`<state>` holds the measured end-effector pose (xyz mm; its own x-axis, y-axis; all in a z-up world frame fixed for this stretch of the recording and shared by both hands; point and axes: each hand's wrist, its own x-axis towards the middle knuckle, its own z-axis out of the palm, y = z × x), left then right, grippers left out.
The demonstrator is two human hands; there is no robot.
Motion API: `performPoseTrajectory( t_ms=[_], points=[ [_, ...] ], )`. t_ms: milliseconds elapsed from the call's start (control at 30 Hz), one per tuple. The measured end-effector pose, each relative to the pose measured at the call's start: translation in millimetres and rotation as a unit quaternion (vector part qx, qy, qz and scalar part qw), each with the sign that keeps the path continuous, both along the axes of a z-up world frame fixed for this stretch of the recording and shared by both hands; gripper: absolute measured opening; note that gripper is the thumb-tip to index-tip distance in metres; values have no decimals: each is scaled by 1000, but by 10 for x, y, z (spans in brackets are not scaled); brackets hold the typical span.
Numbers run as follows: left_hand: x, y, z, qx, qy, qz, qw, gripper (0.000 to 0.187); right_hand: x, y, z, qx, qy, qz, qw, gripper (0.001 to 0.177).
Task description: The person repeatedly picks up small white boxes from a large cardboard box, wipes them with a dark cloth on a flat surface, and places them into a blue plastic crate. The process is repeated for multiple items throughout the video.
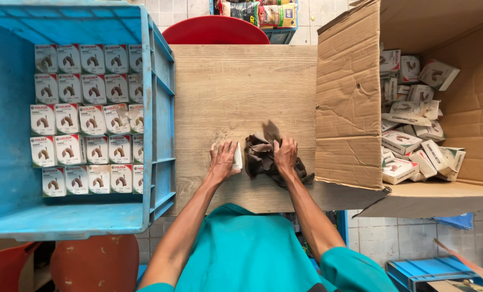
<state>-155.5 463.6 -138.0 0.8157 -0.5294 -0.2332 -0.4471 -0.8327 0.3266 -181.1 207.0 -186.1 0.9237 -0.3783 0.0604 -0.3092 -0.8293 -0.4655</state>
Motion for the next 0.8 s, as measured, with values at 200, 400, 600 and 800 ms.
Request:
performPoseTrajectory(
  t_ms=[200, 400, 600, 800],
  points=[
    [-32, 212, 313, -133, 57, 52, 988, 119, -134, 427, 771, 27, -123, 15, 992, 13],
    [-95, 248, 250, -180, 80, 68, 978, 117, -122, 977, 587, 129, -131, 142, 973, 29],
    [-130, 290, -30, -206, 62, 89, 973, 103, -503, 1428, 971, 110, -74, 253, 958, 47],
    [-131, 229, -135, -204, 36, 95, 974, 101, -191, 1473, 707, 146, -65, 205, 966, 51]
  ],
)
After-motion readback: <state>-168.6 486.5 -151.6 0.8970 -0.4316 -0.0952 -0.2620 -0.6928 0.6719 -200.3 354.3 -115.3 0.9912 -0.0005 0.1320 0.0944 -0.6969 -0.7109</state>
